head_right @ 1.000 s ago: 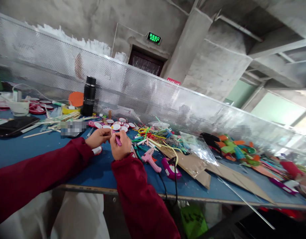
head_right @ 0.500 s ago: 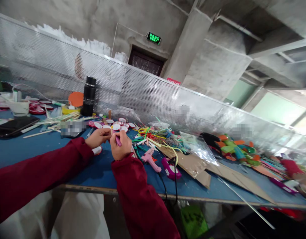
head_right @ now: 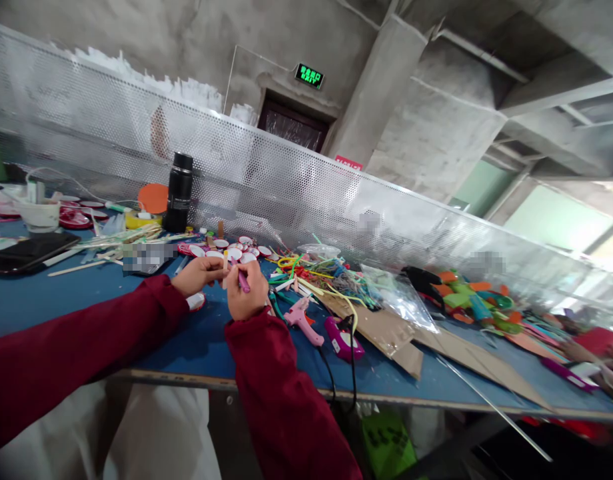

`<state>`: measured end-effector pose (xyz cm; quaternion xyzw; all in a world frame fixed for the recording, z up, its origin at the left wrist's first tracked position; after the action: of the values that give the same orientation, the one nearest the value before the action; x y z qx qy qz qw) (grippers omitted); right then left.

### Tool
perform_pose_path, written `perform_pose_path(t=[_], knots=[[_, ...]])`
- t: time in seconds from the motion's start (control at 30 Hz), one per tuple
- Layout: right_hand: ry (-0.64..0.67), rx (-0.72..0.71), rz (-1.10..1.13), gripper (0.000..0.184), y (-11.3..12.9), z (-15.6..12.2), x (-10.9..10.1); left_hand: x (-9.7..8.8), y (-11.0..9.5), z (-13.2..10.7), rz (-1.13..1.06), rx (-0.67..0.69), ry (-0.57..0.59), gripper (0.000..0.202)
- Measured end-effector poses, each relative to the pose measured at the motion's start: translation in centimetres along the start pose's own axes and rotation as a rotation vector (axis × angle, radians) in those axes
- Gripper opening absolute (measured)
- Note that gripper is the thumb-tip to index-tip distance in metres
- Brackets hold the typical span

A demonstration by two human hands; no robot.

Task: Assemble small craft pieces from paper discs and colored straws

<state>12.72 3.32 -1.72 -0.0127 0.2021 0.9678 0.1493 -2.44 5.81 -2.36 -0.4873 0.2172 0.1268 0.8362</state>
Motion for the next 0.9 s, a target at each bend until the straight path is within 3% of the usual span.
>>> perform_pose_path(t=[0.17,0.37,0.47,0.6,0.9], knots=[[-0.019,0.102,0.177,0.017,-1.3,0.1,0.0,0.1,-0.5,-0.2,-0.076,-0.077,0.033,0.033],[-0.141,0.163,0.180,0.013,-1.8,0.2,0.4,0.3,-0.4,-0.1,-0.076,-0.070,0.008,0.033],[-0.098,0.198,0.175,0.016,-1.6,-0.1,0.5,0.3,-0.4,-0.2,-0.068,-0.067,0.004,0.031],[-0.054,0.105,0.115,0.024,-1.2,0.0,0.2,0.3,-0.5,-0.2,-0.070,-0.039,0.000,0.031],[-0.009,0.141,0.219,0.011,-0.3,0.1,0.5,0.7,0.0,-0.2,-0.065,-0.005,-0.004,0.034]])
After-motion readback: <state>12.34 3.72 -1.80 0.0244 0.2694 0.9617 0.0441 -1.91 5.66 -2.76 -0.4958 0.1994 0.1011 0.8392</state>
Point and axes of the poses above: each hand's wrist, its own z-axis towards the middle knuckle, its own x-axis out of the palm, y = z × x, the point moved 1 cm from there along z, towards the middle knuckle, and after that the axes turned 15 degrees about z, right-handed, at the moved point
